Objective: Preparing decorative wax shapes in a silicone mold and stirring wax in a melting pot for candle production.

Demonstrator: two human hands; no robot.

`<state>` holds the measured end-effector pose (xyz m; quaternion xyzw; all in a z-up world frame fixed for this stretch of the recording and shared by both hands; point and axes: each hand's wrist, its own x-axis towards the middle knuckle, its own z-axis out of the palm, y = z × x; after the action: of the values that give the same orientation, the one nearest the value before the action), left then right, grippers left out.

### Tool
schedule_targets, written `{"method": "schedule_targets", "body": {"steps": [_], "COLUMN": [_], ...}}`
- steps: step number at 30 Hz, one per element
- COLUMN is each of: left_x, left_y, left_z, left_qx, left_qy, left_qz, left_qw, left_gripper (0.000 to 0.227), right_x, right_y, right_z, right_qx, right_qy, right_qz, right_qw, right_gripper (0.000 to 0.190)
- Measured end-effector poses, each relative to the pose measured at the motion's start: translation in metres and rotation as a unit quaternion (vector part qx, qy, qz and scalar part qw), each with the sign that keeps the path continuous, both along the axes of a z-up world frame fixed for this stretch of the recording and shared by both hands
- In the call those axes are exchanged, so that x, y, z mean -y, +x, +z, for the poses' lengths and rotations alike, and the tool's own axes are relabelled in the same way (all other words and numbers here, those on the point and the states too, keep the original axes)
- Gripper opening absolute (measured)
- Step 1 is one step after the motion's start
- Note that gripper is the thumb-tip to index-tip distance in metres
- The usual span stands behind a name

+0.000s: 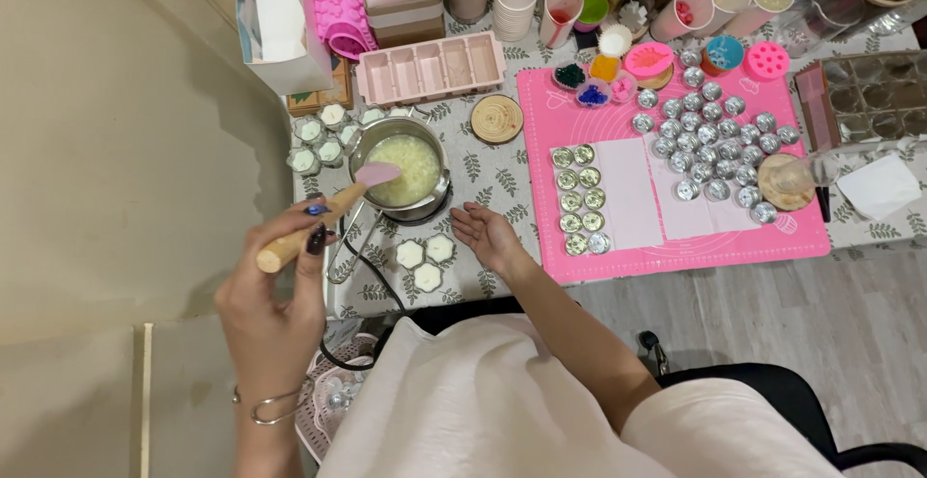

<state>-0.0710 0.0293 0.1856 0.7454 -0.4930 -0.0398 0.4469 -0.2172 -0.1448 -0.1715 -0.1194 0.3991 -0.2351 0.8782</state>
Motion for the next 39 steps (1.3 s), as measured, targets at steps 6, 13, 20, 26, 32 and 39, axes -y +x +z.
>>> {"method": "schedule_targets", "body": {"steps": [6, 13, 20, 26, 32, 39], "left_x": [0.002, 0.002, 0.005, 0.009, 0.009, 0.010], "left_y": [-0.002, 0.000, -0.001, 0.001, 0.004, 0.004], "left_z": [0.000, -0.002, -0.001, -0.002, -0.001, -0.001], "left_qx": [0.007, -0.023, -0.029, -0.048, -0.047, -0.060], "left_qy": [-0.007, -0.012, 0.000, -0.007, -0.012, -0.011], "left_qz": [-0.003, -0.015, -0.008, -0.018, -0.019, -0.019], "left_qw": [1.000, 1.000, 1.000, 0.999, 0.999, 0.998], "left_gripper": [0.014, 0.014, 0.013, 0.014, 0.013, 0.013], "right_x": [-0.002, 0.003, 0.002, 0.001, 0.006, 0.012], "right_y": [0.002, 0.009, 0.010, 0.010, 0.016, 0.018], "right_z": [-0.002, -0.004, -0.002, -0.002, -0.021, -0.021], "right_qx": [-0.001, 0.006, 0.002, 0.002, 0.011, 0.007], "right_qy": [0.002, 0.001, 0.007, 0.009, 0.009, 0.003], "right_qz": [0.014, 0.015, 0.014, 0.011, -0.002, -0.020], "right_qw": [1.000, 1.000, 1.000, 1.000, 1.000, 1.000], "right_gripper": [0.049, 0.050, 0.050, 0.051, 0.050, 0.048]}}
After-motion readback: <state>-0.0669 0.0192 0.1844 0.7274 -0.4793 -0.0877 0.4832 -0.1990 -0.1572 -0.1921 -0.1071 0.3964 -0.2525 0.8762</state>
